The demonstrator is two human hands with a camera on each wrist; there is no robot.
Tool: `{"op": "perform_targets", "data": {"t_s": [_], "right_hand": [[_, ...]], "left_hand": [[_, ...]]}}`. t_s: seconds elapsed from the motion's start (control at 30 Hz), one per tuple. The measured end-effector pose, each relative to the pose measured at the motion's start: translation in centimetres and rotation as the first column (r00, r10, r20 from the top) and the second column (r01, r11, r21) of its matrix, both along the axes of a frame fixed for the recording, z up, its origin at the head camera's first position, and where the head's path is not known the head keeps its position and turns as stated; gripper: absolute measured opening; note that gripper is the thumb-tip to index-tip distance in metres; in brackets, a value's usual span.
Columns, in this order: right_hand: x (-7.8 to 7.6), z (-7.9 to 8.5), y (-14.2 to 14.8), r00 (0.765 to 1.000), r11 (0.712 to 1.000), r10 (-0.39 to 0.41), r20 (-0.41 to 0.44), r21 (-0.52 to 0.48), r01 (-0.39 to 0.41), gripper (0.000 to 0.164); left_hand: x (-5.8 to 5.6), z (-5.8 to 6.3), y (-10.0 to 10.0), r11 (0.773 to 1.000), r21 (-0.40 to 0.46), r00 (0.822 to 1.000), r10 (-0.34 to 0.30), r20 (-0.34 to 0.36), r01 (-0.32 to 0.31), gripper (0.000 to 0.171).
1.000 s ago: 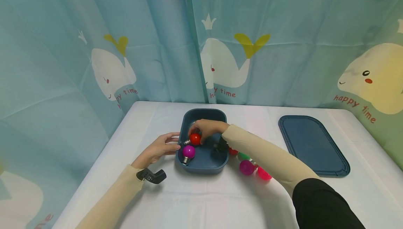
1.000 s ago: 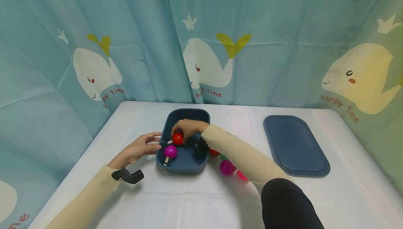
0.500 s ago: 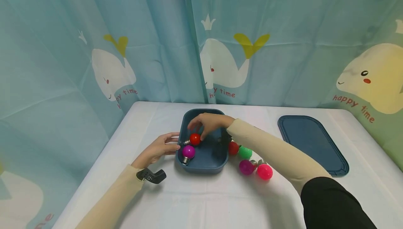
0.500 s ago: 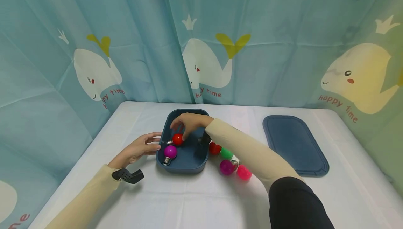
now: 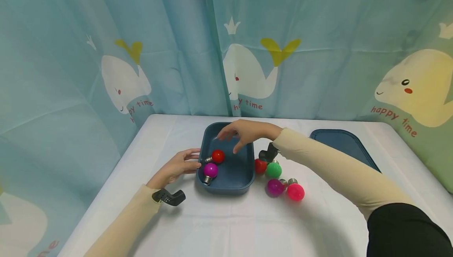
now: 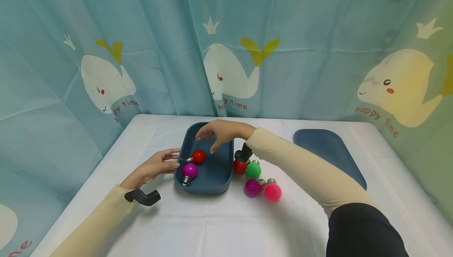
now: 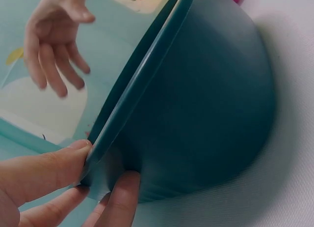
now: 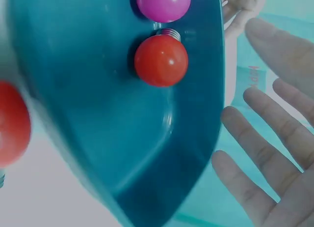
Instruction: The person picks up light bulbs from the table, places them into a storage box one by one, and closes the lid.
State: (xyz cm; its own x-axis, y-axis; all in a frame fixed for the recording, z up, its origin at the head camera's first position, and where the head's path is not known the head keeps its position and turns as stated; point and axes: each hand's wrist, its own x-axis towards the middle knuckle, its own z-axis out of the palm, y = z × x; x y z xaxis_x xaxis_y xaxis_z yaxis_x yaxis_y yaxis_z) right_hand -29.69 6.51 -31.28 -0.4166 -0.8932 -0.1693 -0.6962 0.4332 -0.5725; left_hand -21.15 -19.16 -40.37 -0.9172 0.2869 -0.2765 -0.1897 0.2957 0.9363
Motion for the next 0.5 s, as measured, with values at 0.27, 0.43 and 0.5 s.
{"op": "perform_targets", "data": {"t_s": [0.27,0.43,0.5], "right_hand": [[1.3,1.7,3.8,0.997,0.998,-0.046,-0.061,-0.033,0.044,0.059],[2.4,2.3,6.7,0.993,0.997,-0.076,-0.086,-0.013,0.075,0.059],[2.9,2.2,7.9,0.992,0.996,-0.088,-0.088,-0.009,0.087,0.058]], "left_hand": [[0.2,-0.1,0.1,1.000,-0.018,1.000,0.018,-0.002,-0.018,0.062],[0.2,0.0,0.1,1.000,-0.021,1.000,0.012,-0.005,-0.012,0.062],[0.1,0.0,0.2,1.000,-0.019,1.000,0.009,-0.003,-0.009,0.062]]}}
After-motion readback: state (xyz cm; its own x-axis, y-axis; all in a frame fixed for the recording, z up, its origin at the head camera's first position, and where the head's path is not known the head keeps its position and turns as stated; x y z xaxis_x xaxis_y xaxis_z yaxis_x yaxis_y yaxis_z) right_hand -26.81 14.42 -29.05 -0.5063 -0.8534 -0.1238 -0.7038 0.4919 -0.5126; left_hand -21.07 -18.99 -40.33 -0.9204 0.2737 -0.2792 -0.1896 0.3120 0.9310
